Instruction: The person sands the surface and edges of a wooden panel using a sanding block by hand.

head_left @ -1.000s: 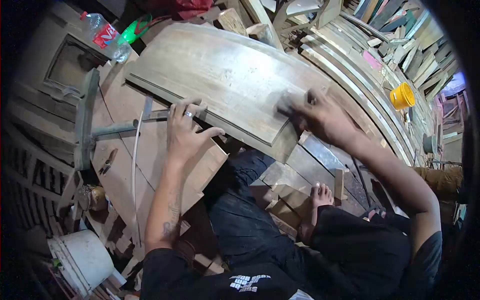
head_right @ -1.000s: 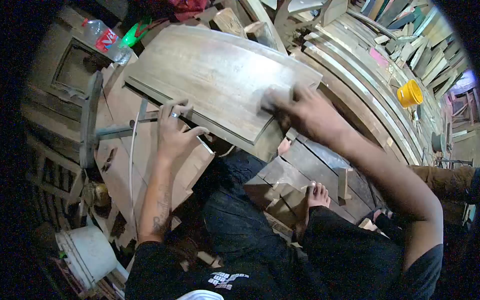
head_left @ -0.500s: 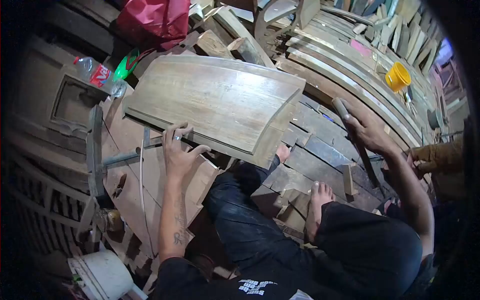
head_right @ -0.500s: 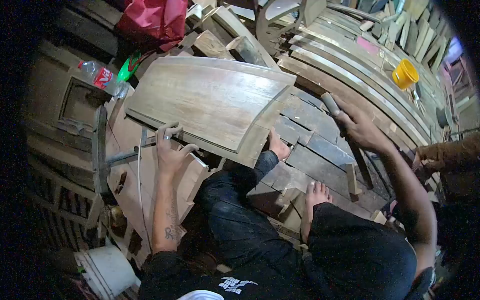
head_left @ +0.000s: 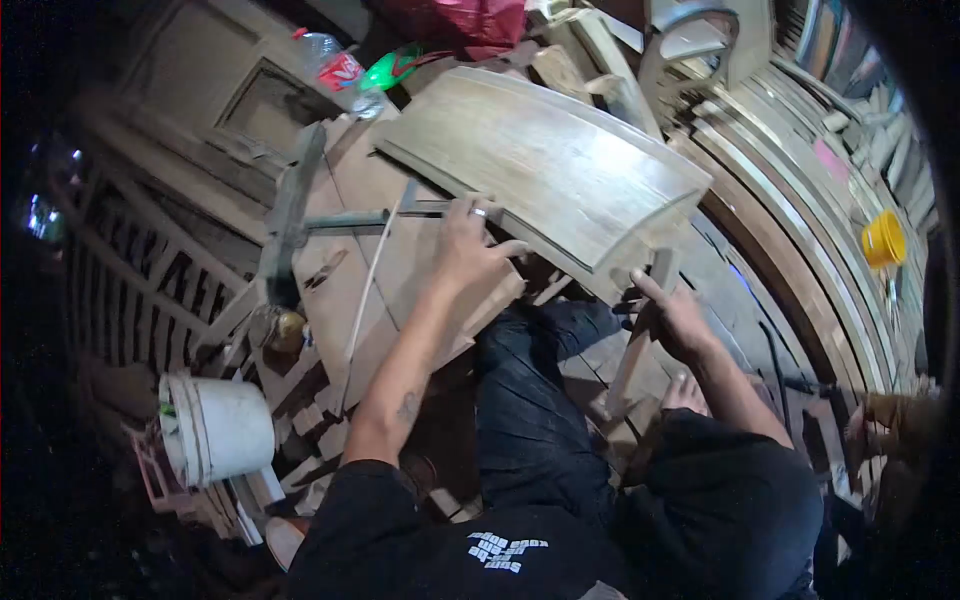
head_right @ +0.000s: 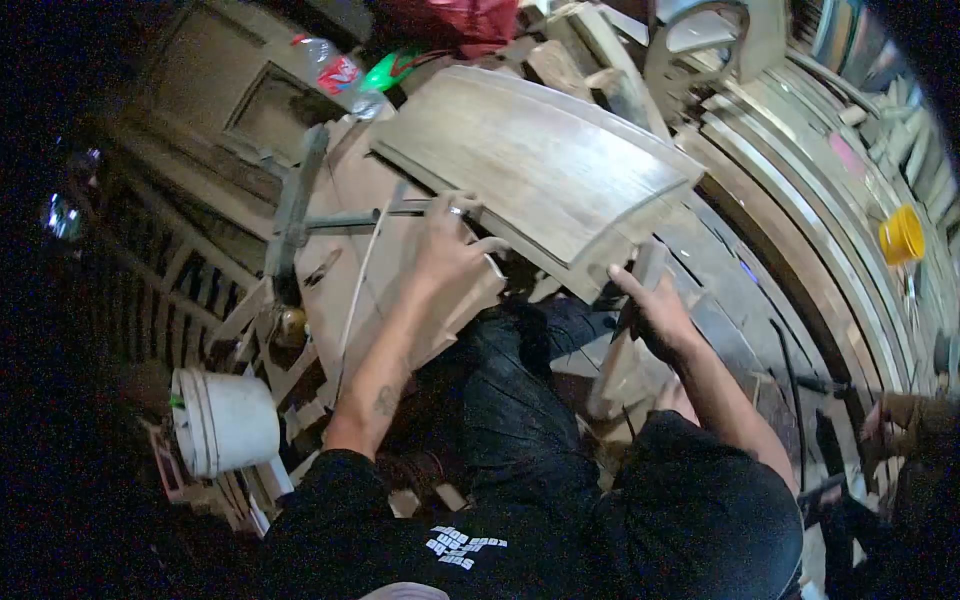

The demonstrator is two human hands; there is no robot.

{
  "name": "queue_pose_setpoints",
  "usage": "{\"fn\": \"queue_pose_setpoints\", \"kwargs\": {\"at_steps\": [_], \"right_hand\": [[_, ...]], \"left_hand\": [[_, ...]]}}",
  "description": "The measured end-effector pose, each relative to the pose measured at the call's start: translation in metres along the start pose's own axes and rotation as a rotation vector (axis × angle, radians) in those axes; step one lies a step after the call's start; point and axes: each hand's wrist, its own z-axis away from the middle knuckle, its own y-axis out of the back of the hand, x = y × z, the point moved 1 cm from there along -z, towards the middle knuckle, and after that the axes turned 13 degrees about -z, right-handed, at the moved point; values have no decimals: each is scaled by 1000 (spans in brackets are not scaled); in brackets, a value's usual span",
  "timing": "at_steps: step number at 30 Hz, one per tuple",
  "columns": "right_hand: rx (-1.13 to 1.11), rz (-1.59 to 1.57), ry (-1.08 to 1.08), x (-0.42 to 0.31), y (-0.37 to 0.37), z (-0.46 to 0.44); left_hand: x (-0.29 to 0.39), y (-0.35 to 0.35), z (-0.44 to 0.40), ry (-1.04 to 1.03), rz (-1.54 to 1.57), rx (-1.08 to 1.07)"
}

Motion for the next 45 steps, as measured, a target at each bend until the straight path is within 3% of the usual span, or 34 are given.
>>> {"fn": "queue_pose_setpoints", "kwargs": {"at_steps": [3, 5, 6, 8, 10, 12, 14, 16, 18, 20, 22, 24, 28, 29, 33, 35, 36, 38, 43, 45], "right_hand": [[-26, -88, 20, 21, -7, -16], [9, -111, 64, 32, -4, -26], [5, -99, 75, 31, -2, -26], [10, -186, -71, 31, 2, -25], [-18, -221, -8, 27, 8, -16], [-111, 3, 146, 15, 21, -10], [-199, -39, 185, 17, 29, -8], [-88, 50, 86, 18, 29, -5], [-92, -12, 149, 10, 10, 6], [26, -53, 99, -1, 0, 10], [49, -7, 102, 12, 13, -7], [76, -3, 66, 8, 6, -1], [64, -87, 152, -1, 5, 8], [118, -82, 125, -15, 0, 27], [154, -76, 181, -3, 60, 28], [196, -65, 189, -9, 71, 36], [226, -95, 172, -13, 71, 39], [158, -113, 219, 3, 98, 24], [189, -52, 184, 8, 94, 25], [203, -49, 219, 13, 97, 24]], "left_hand": [[22, -2, 19, 120, 205, -25], [46, -2, 36, 227, 398, 60], [50, -11, 42, 169, 425, 149], [73, -20, 66, 435, 648, 154], [95, -18, 74, 725, 1055, 27], [110, -11, 71, 755, 1180, 52], [109, -10, 69, 834, 1271, -145], [106, -25, 65, 812, 1294, -225], [108, -33, 55, 782, 1380, -340], [116, -57, 48, 870, 1271, -274], [123, -67, 42, 922, 884, -53], [129, -72, 45, 995, 889, -22], [155, -56, 59, 796, 1099, 23], [161, -66, 70, 867, 892, -86], [200, -57, 75, 862, 1116, -89], [195, -71, 82, 840, 826, -432], [193, -70, 80, 845, 832, -428], [182, -61, 67, 931, 1531, -166], [154, -78, 53, 1090, 1206, 42], [148, -74, 55, 933, 1273, -170]]}}
